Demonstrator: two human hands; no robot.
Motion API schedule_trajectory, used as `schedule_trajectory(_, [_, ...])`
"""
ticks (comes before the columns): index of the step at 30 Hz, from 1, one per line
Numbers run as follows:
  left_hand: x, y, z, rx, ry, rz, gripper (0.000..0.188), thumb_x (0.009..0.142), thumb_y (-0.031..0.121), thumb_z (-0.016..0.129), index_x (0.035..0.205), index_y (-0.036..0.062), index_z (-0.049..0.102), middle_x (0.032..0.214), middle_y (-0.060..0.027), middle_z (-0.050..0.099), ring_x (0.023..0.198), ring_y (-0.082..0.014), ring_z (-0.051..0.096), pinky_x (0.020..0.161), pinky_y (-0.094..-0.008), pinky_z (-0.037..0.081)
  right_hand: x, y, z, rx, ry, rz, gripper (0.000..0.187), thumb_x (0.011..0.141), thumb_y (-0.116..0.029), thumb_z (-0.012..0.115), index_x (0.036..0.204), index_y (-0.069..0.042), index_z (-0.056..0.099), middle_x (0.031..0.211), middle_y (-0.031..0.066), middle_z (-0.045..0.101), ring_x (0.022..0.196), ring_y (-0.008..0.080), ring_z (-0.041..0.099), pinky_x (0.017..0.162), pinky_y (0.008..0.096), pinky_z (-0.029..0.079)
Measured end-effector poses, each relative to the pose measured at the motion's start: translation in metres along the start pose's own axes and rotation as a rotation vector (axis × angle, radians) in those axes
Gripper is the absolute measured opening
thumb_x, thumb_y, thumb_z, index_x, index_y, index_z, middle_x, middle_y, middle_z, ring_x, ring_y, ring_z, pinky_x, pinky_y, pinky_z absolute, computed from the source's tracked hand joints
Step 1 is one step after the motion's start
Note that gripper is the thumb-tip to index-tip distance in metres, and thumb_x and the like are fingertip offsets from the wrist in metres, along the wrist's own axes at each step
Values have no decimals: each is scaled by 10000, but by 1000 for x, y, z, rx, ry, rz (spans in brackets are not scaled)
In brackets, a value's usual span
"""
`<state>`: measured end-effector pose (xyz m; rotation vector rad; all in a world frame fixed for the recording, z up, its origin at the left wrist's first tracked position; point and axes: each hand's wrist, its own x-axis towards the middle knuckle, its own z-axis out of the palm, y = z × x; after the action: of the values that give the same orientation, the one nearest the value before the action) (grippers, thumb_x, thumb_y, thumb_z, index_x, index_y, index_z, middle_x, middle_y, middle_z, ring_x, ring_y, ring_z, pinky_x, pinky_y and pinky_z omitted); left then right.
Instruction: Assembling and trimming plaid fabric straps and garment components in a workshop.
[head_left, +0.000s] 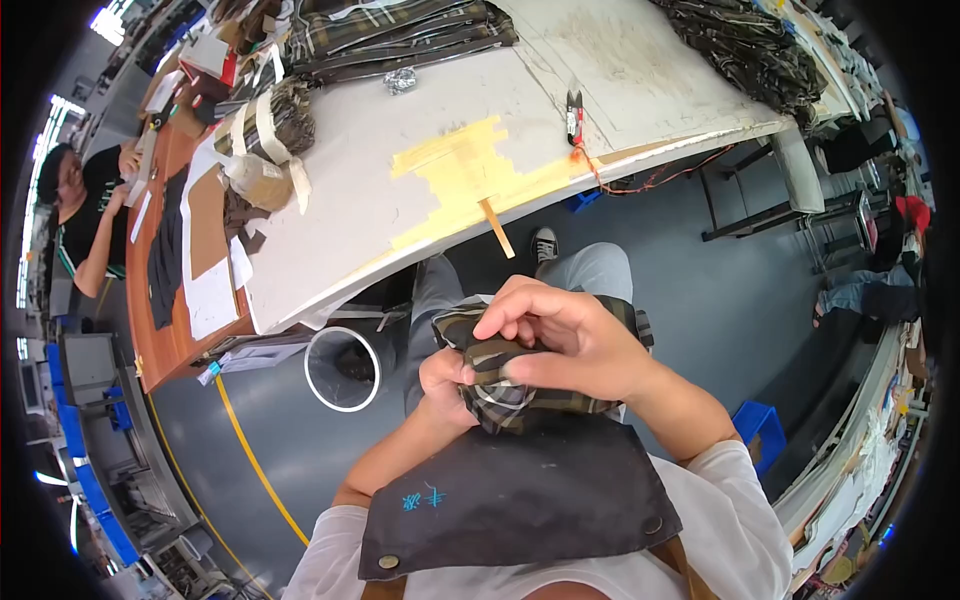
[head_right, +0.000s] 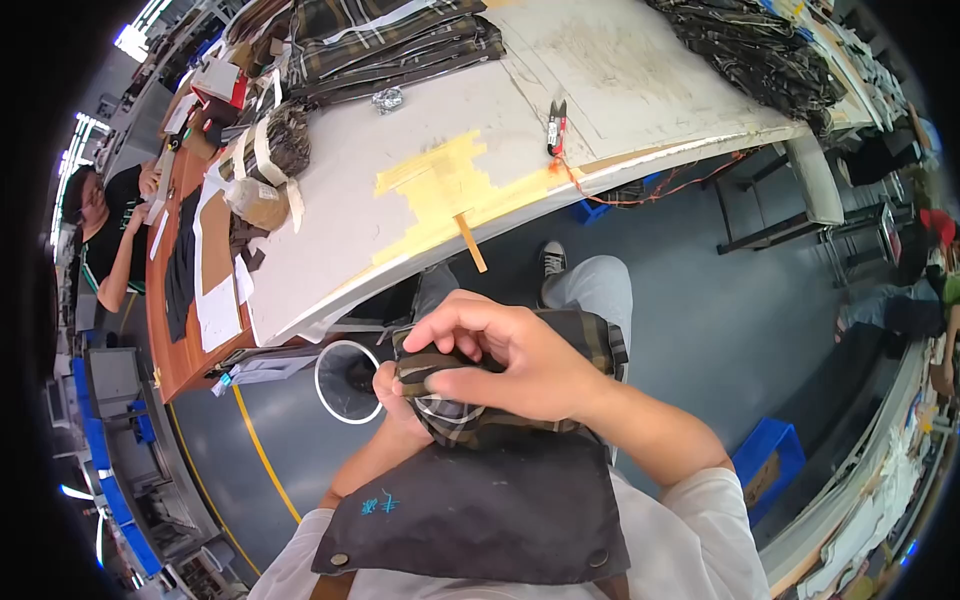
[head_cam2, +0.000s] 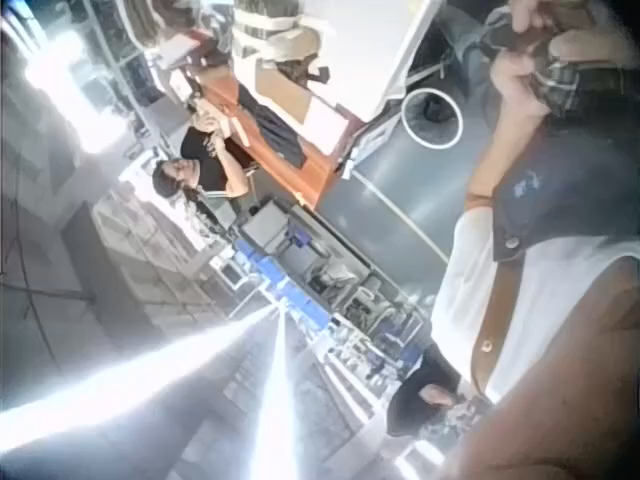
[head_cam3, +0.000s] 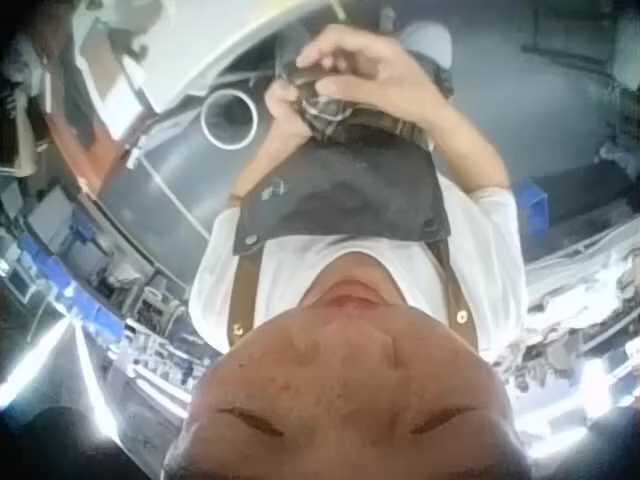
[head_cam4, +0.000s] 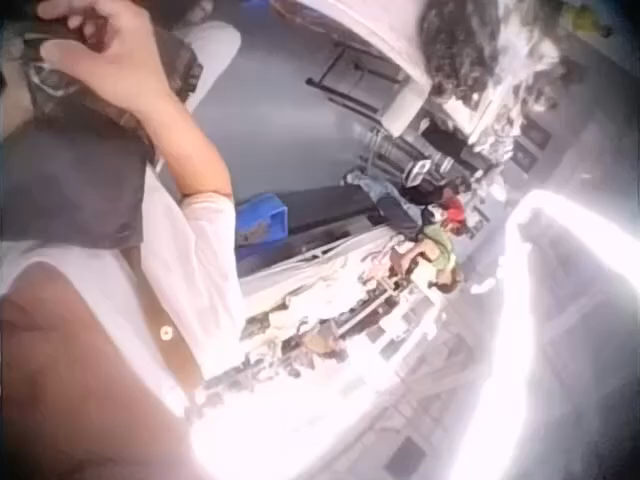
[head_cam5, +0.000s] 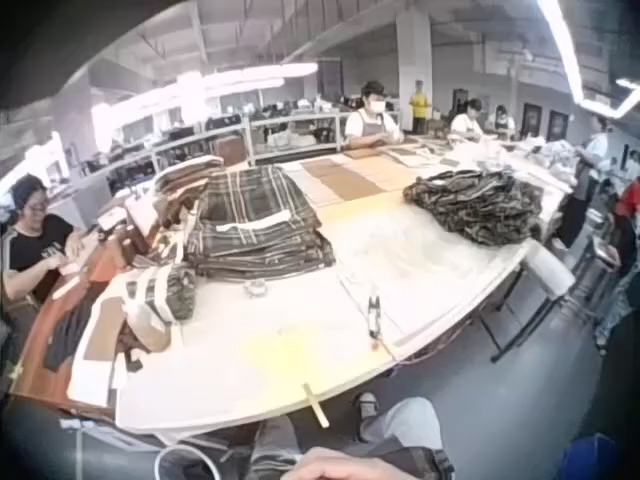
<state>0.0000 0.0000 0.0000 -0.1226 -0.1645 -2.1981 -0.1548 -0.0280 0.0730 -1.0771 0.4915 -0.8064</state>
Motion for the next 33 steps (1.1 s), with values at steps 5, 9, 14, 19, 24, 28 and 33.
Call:
schedule_trajectory(5, [7, 11, 22, 226, 235, -30, 519, 548, 87, 509, 1056, -2, 460, 1062, -110, 496, 1010, -211, 527, 862, -330, 453, 11, 6, 8, -201, 120, -85, 124, 778, -71, 639, 893, -34, 609, 823, -23, 430, 735, 64, 373, 658, 200, 319])
schedule_trajectory(9, [6, 7, 8, -14, 17, -89, 501, 545, 85, 484, 1037, -11, 475, 1014, -115, 519, 958, -215, 553, 833, -325, 470, 7, 9, 10, -129, 121, -51, 160, 762, -72, 656, 911, -35, 612, 807, -26, 406, 724, 61, 362, 659, 201, 316])
schedule_trajectory(14, [5, -4, 33, 68, 224, 9, 468, 544, 45, 487, 1009, -11, 489, 963, -114, 552, 917, -216, 584, 791, -336, 494, -1, 3, 8, -121, 94, -88, 125, 786, -91, 626, 896, -31, 635, 767, -37, 369, 698, 52, 356, 641, 188, 301])
schedule_trajectory(19, [6, -7, 30, -71, 156, -76, 454, 567, 43, 479, 1017, -16, 485, 949, -103, 555, 894, -210, 586, 786, -330, 494, -7, 1, 9, -104, 103, -70, 147, 776, -92, 643, 910, -32, 642, 767, -35, 366, 687, 49, 359, 623, 180, 300])
schedule_trajectory(24, [1, -9, 29, 81, 258, -35, 467, 595, 46, 475, 1059, -13, 471, 944, -106, 551, 877, -200, 586, 782, -321, 495, -9, 3, 8, -201, 100, -129, 87, 810, -71, 587, 876, -26, 622, 774, -29, 396, 685, 44, 375, 606, 184, 323])
schedule_trajectory(28, [3, -10, 30, 66, 270, -97, 479, 606, 47, 473, 1082, -10, 472, 937, -106, 551, 864, -197, 587, 776, -316, 495, -12, 7, 8, -134, 110, -94, 76, 796, -42, 590, 868, -27, 608, 781, -28, 387, 696, 43, 374, 619, 184, 324])
schedule_trajectory(33, [3, -11, 33, 62, 233, -66, 446, 609, 52, 471, 1051, -10, 475, 949, -109, 546, 865, -206, 588, 785, -331, 495, -14, 7, 5, -108, 101, -101, 143, 753, -34, 637, 893, -29, 605, 809, -27, 383, 710, 50, 367, 636, 192, 316])
